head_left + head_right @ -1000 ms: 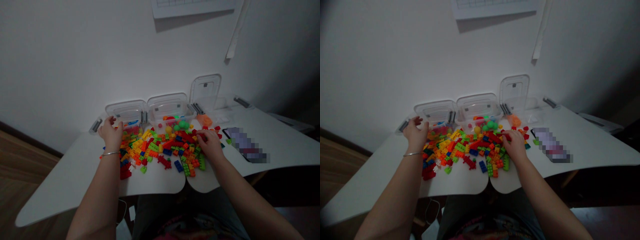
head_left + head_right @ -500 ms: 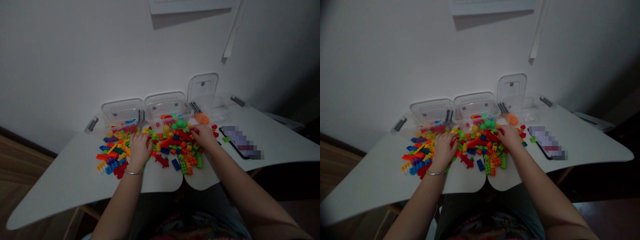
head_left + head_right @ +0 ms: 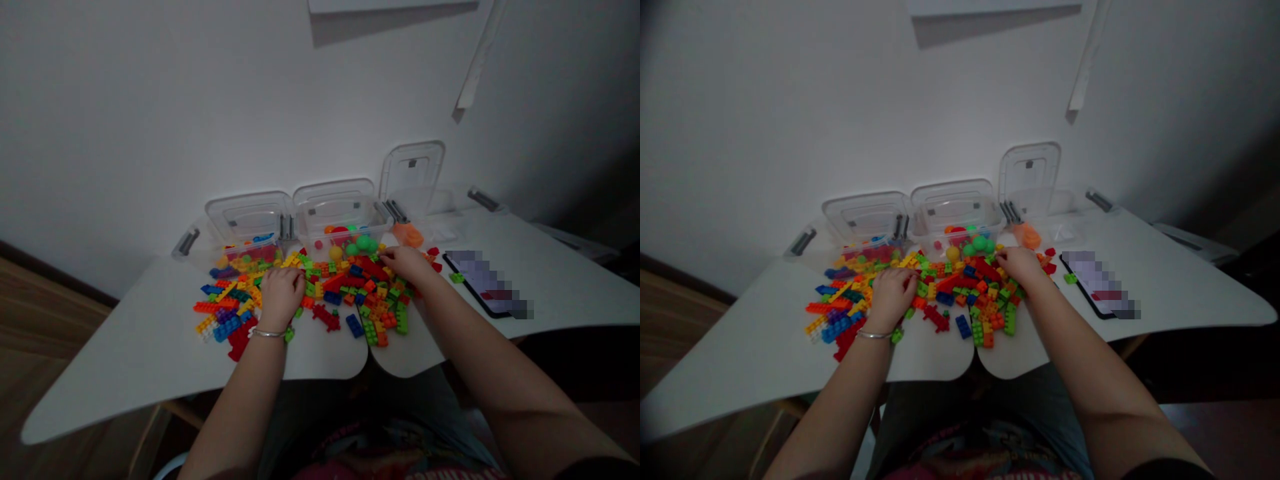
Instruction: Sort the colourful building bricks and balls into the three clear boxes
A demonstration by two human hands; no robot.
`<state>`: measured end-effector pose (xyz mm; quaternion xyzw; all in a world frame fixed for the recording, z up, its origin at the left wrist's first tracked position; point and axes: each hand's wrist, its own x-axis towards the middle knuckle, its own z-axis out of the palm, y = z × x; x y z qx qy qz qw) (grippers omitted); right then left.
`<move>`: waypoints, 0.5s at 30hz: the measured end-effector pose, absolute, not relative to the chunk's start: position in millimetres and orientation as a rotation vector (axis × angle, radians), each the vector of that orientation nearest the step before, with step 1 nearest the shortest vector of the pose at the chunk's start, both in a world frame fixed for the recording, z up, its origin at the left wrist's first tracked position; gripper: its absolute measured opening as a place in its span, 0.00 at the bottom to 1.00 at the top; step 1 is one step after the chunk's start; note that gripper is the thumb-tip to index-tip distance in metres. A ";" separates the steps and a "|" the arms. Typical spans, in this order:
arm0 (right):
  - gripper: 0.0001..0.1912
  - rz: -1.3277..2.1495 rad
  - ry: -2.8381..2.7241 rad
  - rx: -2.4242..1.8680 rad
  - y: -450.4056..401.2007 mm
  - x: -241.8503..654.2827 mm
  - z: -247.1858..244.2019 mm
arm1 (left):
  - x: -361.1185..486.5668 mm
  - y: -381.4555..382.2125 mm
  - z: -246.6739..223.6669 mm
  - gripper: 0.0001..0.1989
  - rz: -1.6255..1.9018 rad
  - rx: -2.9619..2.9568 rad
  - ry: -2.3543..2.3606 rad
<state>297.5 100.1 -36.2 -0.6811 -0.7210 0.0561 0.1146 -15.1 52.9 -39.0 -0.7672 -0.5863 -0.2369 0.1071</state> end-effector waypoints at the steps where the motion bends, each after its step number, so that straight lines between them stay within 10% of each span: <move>1: 0.16 0.163 -2.123 -2.013 100.5 297.3 -35.5 | -14.8 53.0 -38.7 0.13 -0.687 -2.265 -1.726; 15: 0.17 -0.018 -2.213 -1.986 105.2 297.7 -37.9 | -13.6 51.7 -37.5 0.14 -0.672 -2.275 -1.725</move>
